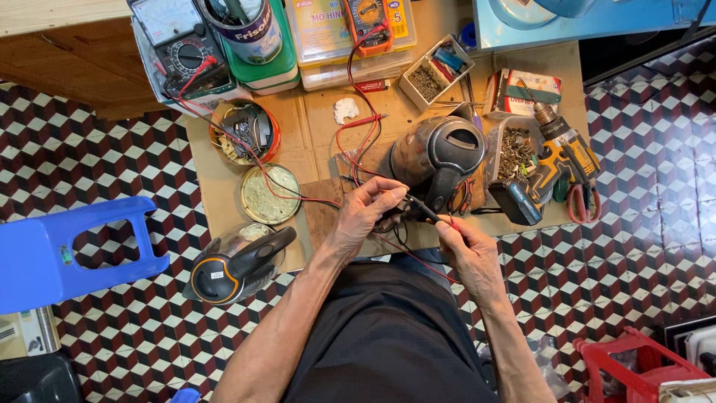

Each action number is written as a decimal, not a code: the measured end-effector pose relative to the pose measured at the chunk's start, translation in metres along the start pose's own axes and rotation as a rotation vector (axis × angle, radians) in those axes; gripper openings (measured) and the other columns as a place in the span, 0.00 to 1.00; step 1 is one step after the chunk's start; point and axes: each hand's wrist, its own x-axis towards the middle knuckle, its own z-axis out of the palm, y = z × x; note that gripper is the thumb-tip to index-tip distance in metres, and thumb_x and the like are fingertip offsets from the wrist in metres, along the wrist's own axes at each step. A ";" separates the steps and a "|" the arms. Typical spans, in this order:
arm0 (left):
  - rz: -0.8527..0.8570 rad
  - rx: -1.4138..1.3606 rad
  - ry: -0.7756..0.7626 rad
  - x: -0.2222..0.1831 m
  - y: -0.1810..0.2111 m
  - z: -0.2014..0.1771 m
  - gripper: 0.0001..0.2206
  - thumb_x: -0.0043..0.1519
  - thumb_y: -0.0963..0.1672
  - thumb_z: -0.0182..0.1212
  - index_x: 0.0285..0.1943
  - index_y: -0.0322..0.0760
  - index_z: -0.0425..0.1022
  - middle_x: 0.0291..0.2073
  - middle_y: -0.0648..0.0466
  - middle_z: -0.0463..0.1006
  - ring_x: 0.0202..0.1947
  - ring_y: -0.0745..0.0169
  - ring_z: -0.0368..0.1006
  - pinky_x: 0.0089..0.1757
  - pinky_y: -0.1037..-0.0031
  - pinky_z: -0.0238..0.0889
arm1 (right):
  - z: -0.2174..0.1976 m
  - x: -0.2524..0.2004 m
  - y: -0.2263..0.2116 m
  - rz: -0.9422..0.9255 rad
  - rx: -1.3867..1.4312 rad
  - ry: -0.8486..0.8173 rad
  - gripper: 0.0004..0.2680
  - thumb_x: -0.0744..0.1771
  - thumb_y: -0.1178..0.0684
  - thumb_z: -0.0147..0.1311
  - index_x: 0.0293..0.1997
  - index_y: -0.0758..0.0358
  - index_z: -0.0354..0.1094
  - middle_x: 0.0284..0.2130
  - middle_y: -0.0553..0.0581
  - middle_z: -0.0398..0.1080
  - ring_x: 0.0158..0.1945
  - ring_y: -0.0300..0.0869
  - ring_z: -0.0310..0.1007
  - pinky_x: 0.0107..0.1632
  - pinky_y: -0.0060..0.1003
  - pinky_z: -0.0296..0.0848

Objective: The person disassembles and reassembles an electric kettle base using a cordless drill and screwdriver. They remove the base cover, adjust internal components, and reattach the cover. The person also handles the kettle body and connects wires to a multimeter for testing.

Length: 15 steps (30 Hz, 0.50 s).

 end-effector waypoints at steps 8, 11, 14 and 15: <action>-0.041 -0.064 0.050 0.002 0.001 -0.002 0.10 0.64 0.45 0.66 0.50 0.37 0.78 0.34 0.61 0.79 0.32 0.78 0.72 0.34 0.84 0.62 | 0.010 -0.002 -0.010 -0.313 -0.207 0.005 0.12 0.71 0.51 0.49 0.58 0.66 0.71 0.30 0.42 0.63 0.31 0.26 0.57 0.34 0.21 0.59; -0.015 -0.094 0.090 0.004 0.004 -0.006 0.10 0.64 0.45 0.66 0.50 0.36 0.78 0.36 0.59 0.80 0.34 0.77 0.73 0.36 0.83 0.67 | 0.013 -0.007 -0.016 -0.351 -0.247 0.180 0.14 0.71 0.49 0.47 0.61 0.65 0.69 0.31 0.41 0.66 0.28 0.26 0.56 0.31 0.22 0.59; 0.018 -0.117 0.147 0.005 0.004 -0.011 0.11 0.63 0.45 0.66 0.49 0.34 0.79 0.39 0.57 0.83 0.35 0.76 0.75 0.37 0.82 0.70 | 0.019 -0.009 -0.023 -0.301 -0.160 0.220 0.15 0.71 0.46 0.47 0.62 0.63 0.69 0.25 0.44 0.67 0.23 0.28 0.59 0.26 0.24 0.62; 0.028 -0.105 0.162 0.004 0.004 -0.011 0.11 0.63 0.45 0.66 0.49 0.34 0.79 0.39 0.56 0.83 0.35 0.76 0.75 0.37 0.82 0.69 | 0.021 -0.009 -0.025 -0.306 -0.133 0.200 0.16 0.71 0.45 0.47 0.62 0.63 0.69 0.23 0.46 0.67 0.22 0.29 0.61 0.26 0.24 0.64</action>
